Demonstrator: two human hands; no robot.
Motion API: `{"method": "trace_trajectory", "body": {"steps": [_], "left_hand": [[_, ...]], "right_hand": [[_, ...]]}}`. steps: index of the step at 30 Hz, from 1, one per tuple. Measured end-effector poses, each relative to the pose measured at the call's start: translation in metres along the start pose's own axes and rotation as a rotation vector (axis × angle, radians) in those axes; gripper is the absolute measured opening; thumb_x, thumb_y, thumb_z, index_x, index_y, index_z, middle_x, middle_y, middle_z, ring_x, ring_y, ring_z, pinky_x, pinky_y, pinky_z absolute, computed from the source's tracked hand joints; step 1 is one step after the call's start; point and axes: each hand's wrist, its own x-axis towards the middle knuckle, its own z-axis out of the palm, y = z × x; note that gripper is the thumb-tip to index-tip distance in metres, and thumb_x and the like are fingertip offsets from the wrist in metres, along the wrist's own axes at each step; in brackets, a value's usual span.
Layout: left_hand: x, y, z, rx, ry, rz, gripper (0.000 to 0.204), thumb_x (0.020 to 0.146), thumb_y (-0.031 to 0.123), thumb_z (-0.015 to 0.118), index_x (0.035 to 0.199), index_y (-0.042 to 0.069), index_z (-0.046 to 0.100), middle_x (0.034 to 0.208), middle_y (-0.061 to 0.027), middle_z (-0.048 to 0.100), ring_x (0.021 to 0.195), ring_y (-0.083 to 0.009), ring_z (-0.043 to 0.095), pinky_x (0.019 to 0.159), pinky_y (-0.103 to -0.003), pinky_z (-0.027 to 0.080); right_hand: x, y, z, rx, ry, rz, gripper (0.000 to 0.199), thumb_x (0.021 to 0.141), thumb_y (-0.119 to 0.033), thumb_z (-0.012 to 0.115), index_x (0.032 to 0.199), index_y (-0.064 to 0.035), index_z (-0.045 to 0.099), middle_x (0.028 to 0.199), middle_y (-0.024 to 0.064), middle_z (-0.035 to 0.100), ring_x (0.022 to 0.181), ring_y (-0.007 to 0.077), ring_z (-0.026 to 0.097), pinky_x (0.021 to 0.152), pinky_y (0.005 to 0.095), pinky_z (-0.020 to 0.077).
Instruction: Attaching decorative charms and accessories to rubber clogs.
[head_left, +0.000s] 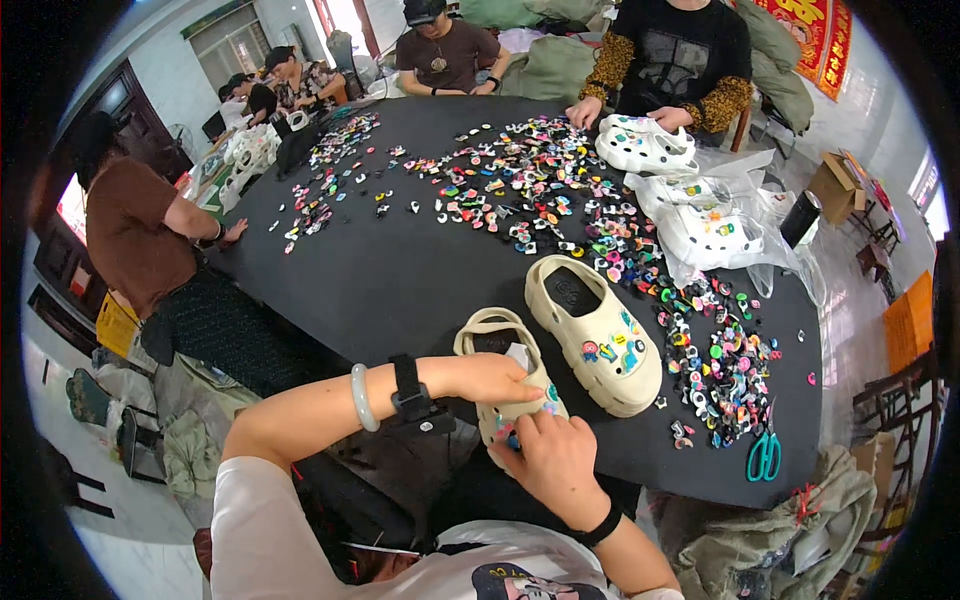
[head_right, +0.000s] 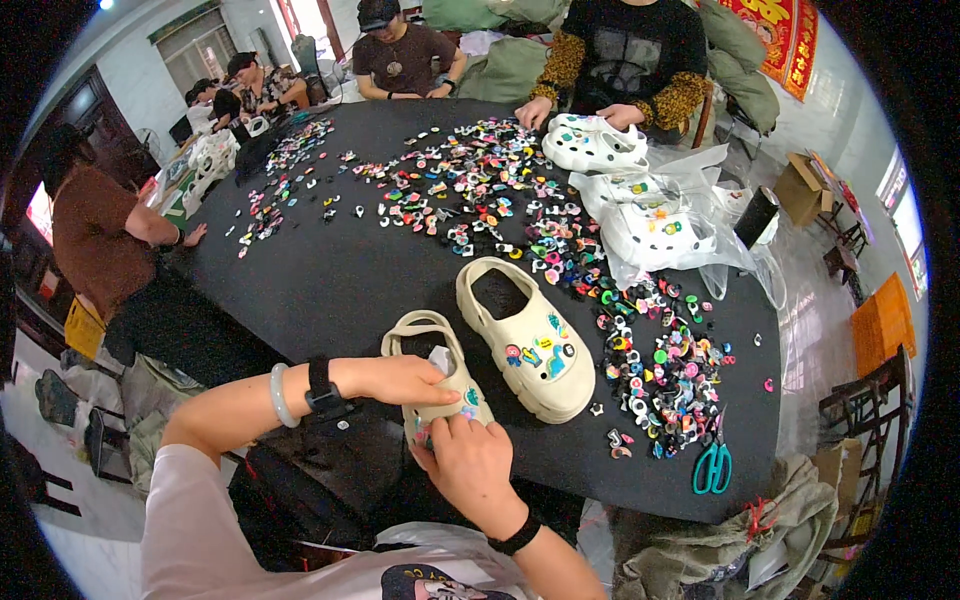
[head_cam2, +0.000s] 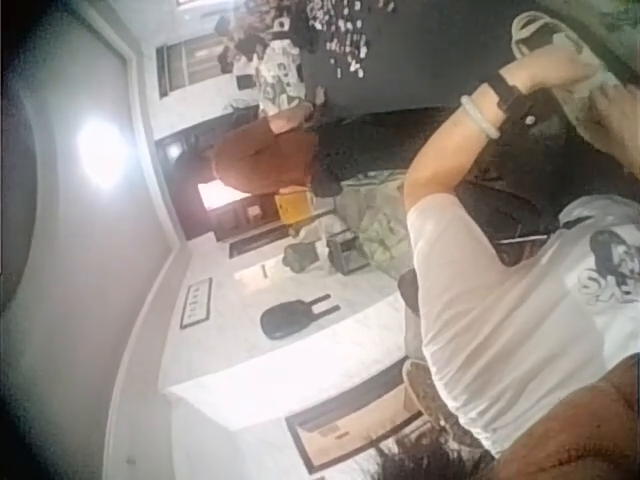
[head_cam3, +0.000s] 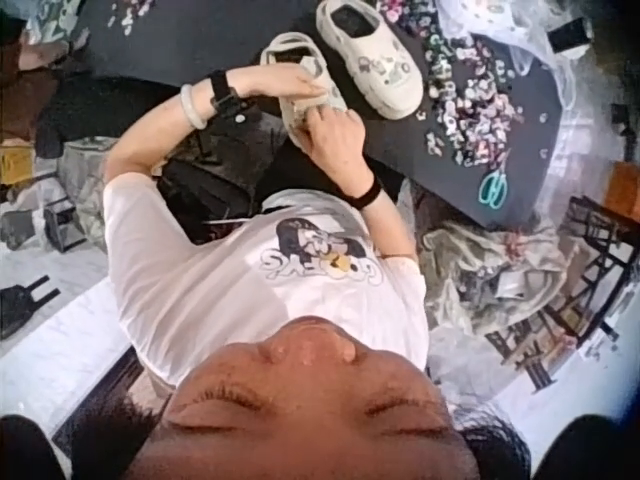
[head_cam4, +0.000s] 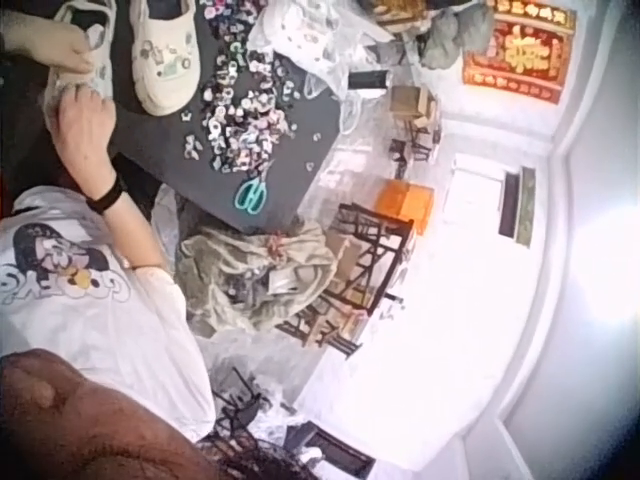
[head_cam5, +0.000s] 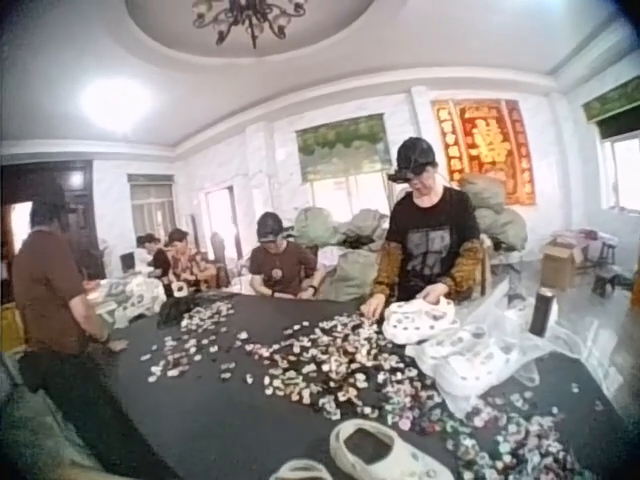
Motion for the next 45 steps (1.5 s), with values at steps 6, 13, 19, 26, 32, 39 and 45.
{"method": "trace_trajectory", "body": {"steps": [6, 13, 19, 26, 32, 39, 45], "left_hand": [[0.009, -0.009, 0.0, -0.107, -0.018, -0.05, 0.056, 0.093, 0.05, 0.05, 0.097, -0.003, 0.067, 0.089, -0.0166, 0.066, 0.081, -0.0224, 0.062, 0.073, -0.035, 0.047], [0.01, -0.005, -0.002, -0.135, 0.009, -0.035, 0.055, 0.094, 0.049, 0.049, 0.096, -0.003, 0.067, 0.088, -0.0158, 0.066, 0.08, -0.0225, 0.062, 0.072, -0.036, 0.047], [0.009, -0.014, 0.001, -0.11, -0.047, 0.032, 0.061, 0.093, 0.054, 0.047, 0.09, -0.003, 0.066, 0.081, -0.0154, 0.065, 0.074, -0.0211, 0.06, 0.068, -0.036, 0.045], [0.002, -0.028, -0.017, -0.099, -0.141, 0.287, 0.047, 0.093, 0.044, 0.057, 0.077, 0.0, 0.061, 0.063, 0.0006, 0.047, 0.06, -0.0084, 0.043, 0.055, -0.029, 0.035], [-0.007, -0.038, -0.014, -0.087, -0.053, 0.311, 0.033, 0.094, 0.034, 0.057, 0.086, 0.003, 0.063, 0.068, 0.0014, 0.055, 0.065, -0.0079, 0.047, 0.059, -0.028, 0.04], [-0.011, -0.051, -0.008, -0.216, -0.079, 0.257, 0.032, 0.092, 0.035, 0.059, 0.099, 0.004, 0.061, 0.088, -0.003, 0.062, 0.081, -0.0119, 0.055, 0.072, -0.031, 0.044], [-0.02, -0.047, -0.001, -0.191, 0.004, 0.408, 0.042, 0.075, 0.028, 0.077, 0.104, 0.001, 0.061, 0.098, -0.0067, 0.066, 0.095, -0.015, 0.06, 0.08, -0.03, 0.045]], "right_hand": [[0.018, 0.003, 0.014, -0.049, -0.03, -0.027, 0.038, 0.073, -0.044, 0.073, 0.066, -0.01, 0.057, 0.053, 0.0047, 0.055, 0.047, 0.0218, 0.057, 0.048, 0.0329, 0.0406], [0.019, 0.006, 0.025, -0.212, 0.019, -0.091, 0.032, 0.081, -0.035, 0.066, 0.064, -0.011, 0.056, 0.053, 0.0036, 0.054, 0.044, 0.0203, 0.055, 0.047, 0.0333, 0.0415], [0.018, 0.013, 0.023, -0.115, 0.01, -0.096, 0.03, 0.084, -0.031, 0.065, 0.064, -0.0109, 0.055, 0.054, 0.003, 0.055, 0.045, 0.0204, 0.055, 0.047, 0.0319, 0.0422], [0.009, 0.01, 0.01, 0.094, 0.058, -0.04, 0.02, 0.085, -0.028, 0.067, 0.082, -0.0093, 0.059, 0.057, 0.0048, 0.056, 0.049, 0.0214, 0.056, 0.051, 0.0318, 0.0426], [0.007, 0.007, 0.002, 0.057, 0.032, -0.071, 0.023, 0.081, -0.029, 0.07, 0.086, -0.0084, 0.059, 0.066, 0.0049, 0.057, 0.057, 0.0228, 0.057, 0.055, 0.0338, 0.0402], [0.021, -0.004, 0.015, -0.014, 0.064, -0.106, 0.022, 0.076, -0.027, 0.072, 0.078, -0.0108, 0.057, 0.063, 0.0017, 0.052, 0.057, 0.0196, 0.056, 0.055, 0.0334, 0.0376], [0.022, -0.002, 0.023, -0.082, 0.088, -0.111, 0.022, 0.075, -0.026, 0.072, 0.072, -0.0126, 0.055, 0.061, 0.0012, 0.05, 0.053, 0.018, 0.054, 0.055, 0.0331, 0.037]]}}
